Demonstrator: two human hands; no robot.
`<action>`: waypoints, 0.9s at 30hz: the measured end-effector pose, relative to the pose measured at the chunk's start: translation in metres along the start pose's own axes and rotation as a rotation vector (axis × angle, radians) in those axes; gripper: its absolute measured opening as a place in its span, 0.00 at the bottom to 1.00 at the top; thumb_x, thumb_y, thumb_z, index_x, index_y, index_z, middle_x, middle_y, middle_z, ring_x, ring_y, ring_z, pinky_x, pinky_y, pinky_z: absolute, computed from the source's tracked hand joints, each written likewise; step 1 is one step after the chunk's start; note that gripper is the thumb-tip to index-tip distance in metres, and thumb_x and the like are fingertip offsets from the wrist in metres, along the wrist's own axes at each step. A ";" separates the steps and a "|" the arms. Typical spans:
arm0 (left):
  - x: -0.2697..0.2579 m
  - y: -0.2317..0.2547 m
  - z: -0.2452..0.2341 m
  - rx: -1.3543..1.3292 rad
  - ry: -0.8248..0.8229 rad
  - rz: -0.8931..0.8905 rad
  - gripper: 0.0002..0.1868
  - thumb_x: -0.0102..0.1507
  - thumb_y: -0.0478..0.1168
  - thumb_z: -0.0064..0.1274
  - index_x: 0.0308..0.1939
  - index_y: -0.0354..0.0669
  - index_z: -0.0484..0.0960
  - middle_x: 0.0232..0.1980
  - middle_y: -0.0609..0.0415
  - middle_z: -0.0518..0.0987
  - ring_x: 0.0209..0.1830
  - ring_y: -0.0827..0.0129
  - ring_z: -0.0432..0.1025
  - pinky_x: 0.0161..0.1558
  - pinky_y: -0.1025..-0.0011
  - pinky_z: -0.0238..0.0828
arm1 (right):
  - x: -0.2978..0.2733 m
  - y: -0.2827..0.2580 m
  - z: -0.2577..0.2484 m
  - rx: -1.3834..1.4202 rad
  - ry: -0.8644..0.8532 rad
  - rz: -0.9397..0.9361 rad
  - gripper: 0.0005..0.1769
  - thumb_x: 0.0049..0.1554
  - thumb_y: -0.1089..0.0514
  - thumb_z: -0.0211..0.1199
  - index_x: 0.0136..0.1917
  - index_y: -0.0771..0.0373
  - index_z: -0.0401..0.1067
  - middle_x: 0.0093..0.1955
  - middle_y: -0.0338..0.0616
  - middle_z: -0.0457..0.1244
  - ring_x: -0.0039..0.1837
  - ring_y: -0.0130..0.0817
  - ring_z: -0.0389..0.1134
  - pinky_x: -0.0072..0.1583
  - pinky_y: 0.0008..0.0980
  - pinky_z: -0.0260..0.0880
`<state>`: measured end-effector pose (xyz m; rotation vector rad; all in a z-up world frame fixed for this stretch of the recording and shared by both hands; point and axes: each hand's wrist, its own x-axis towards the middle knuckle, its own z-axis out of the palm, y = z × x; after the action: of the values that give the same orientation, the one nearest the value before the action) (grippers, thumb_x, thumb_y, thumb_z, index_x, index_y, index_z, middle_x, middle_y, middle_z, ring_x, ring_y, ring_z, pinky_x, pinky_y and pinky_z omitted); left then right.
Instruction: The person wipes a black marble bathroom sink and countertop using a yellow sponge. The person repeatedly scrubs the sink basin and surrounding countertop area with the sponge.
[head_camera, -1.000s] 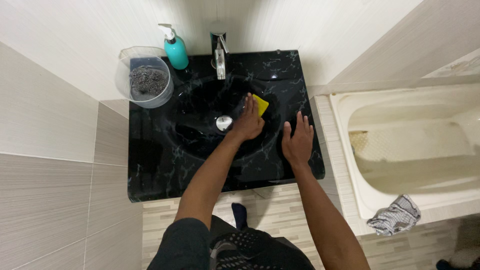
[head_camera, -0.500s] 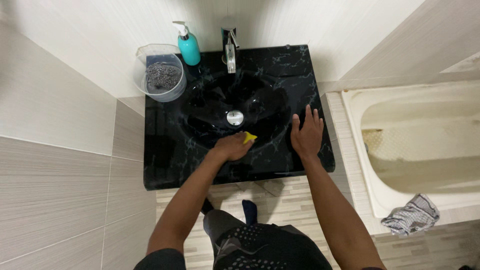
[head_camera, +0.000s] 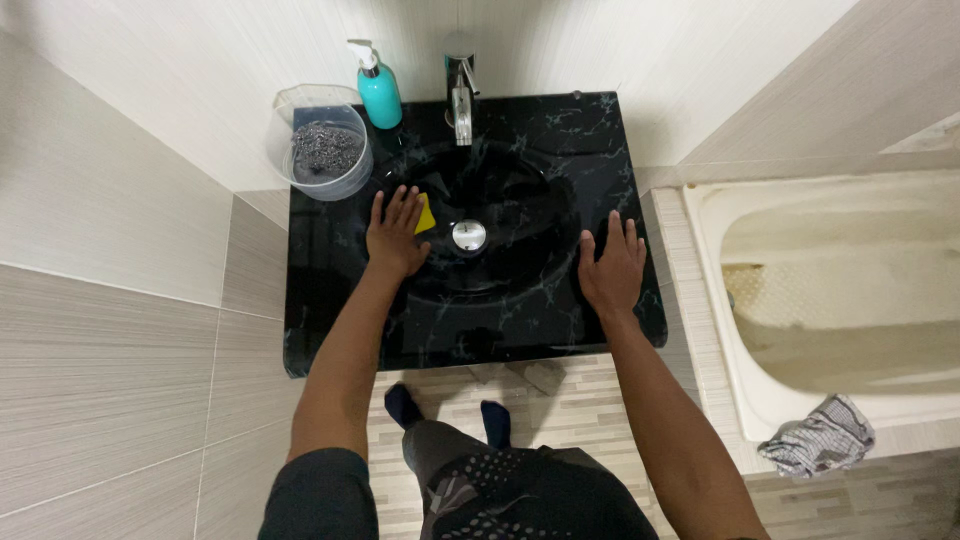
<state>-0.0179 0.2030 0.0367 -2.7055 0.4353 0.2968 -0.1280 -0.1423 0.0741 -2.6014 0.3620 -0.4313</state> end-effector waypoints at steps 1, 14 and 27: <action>0.002 0.004 0.001 0.008 0.022 -0.019 0.49 0.66 0.69 0.35 0.83 0.54 0.38 0.86 0.62 0.33 0.84 0.66 0.22 0.77 0.50 0.11 | 0.000 0.001 0.000 -0.007 -0.008 -0.007 0.36 0.68 0.40 0.53 0.79 0.65 0.58 0.78 0.60 0.55 0.82 0.55 0.49 0.78 0.53 0.43; -0.062 0.043 -0.011 -0.480 -0.084 -0.045 0.38 0.69 0.66 0.37 0.70 0.40 0.70 0.77 0.46 0.60 0.80 0.55 0.48 0.77 0.48 0.32 | 0.001 0.013 0.013 -0.104 0.009 -0.090 0.33 0.67 0.41 0.52 0.78 0.61 0.63 0.81 0.53 0.54 0.83 0.54 0.46 0.80 0.54 0.39; -0.125 0.125 -0.055 -0.651 0.582 -0.035 0.14 0.67 0.44 0.47 0.43 0.41 0.85 0.44 0.48 0.82 0.48 0.54 0.73 0.53 0.52 0.64 | -0.025 0.001 0.019 0.026 0.059 -0.355 0.21 0.68 0.51 0.53 0.68 0.62 0.72 0.73 0.53 0.63 0.78 0.56 0.56 0.77 0.55 0.50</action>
<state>-0.1690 0.1035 0.0773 -3.4185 0.5128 -0.4602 -0.1440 -0.1271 0.0521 -2.6339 -0.0905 -0.6283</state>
